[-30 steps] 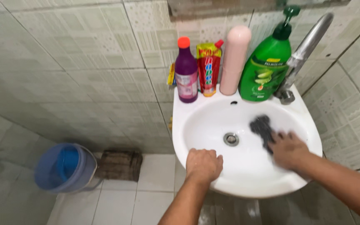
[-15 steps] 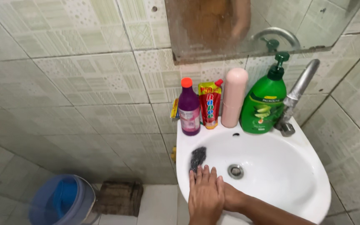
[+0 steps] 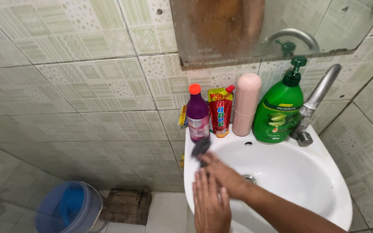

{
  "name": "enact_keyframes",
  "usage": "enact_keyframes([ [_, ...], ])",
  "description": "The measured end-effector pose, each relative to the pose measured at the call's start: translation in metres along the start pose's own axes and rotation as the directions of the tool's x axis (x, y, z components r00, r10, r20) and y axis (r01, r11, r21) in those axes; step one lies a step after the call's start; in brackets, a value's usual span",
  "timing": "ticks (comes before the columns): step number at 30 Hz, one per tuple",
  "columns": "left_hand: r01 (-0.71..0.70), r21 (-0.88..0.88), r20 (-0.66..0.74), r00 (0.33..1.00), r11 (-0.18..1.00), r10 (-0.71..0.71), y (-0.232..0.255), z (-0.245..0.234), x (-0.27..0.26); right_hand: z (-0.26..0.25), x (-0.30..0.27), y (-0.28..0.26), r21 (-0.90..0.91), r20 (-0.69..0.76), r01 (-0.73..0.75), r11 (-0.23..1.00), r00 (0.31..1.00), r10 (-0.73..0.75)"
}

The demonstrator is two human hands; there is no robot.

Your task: The person cleans a bathroom by pouring water from a blue scoop into a toilet bowl and scrubbing the toilet tank and seat with a steel wool pad. They then scrub the sink basin and rinse the pad under running water.

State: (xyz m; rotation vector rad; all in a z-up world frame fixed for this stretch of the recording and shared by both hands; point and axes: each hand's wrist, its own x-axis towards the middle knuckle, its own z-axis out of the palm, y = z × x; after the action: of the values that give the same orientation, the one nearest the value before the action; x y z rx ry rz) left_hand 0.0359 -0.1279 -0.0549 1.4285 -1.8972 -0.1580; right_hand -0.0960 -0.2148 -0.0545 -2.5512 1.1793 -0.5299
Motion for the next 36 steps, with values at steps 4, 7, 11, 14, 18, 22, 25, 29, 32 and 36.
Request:
enact_keyframes([
  [4,0.013,0.043,-0.105,0.994,0.999,-0.008,-0.001,-0.004,0.000,0.011,-0.001,-0.030,-0.032,-0.020,0.258,0.965,0.966,-0.259],
  [7,0.018,0.040,-0.111,0.994,0.999,-0.014,0.001,-0.013,0.000,0.004,-0.008,-0.045,0.039,-0.090,0.292,0.956,0.954,-0.287],
  [11,0.042,-0.059,-0.107,0.993,0.997,-0.048,0.010,-0.028,0.008,-0.017,-0.037,-0.071,0.383,0.109,-0.011,0.924,0.993,-0.033],
  [14,0.084,-0.174,-0.109,0.989,0.981,-0.104,0.015,-0.030,0.017,-0.032,-0.073,-0.089,0.402,0.361,-0.374,0.836,0.903,0.231],
  [18,0.182,-0.014,0.130,0.975,0.983,-0.179,0.018,-0.021,0.029,-0.062,-0.122,-0.086,0.356,0.489,-0.482,0.800,0.826,0.281],
  [22,0.120,0.304,0.451,0.856,0.945,-0.253,0.025,-0.026,0.025,-0.091,-0.165,-0.057,-0.073,0.585,-0.628,0.775,0.602,0.543],
  [25,0.052,0.383,0.537,0.800,0.922,-0.268,0.028,-0.036,0.026,-0.113,-0.188,-0.029,-0.480,0.524,-0.533,0.696,0.462,0.716],
  [29,0.042,0.372,0.505,0.829,0.927,-0.240,0.034,-0.043,0.026,-0.135,-0.205,0.009,-0.644,0.385,-0.445,0.623,0.516,0.765],
  [32,0.046,0.422,0.559,0.773,0.905,-0.300,0.042,-0.049,0.030,-0.141,-0.206,0.030,-0.597,0.241,-0.525,0.607,0.604,0.760],
  [36,-0.046,0.521,0.672,0.638,0.852,-0.376,0.050,-0.048,0.036,-0.130,-0.195,0.040,-0.702,0.219,-0.424,0.571,0.635,0.741],
])
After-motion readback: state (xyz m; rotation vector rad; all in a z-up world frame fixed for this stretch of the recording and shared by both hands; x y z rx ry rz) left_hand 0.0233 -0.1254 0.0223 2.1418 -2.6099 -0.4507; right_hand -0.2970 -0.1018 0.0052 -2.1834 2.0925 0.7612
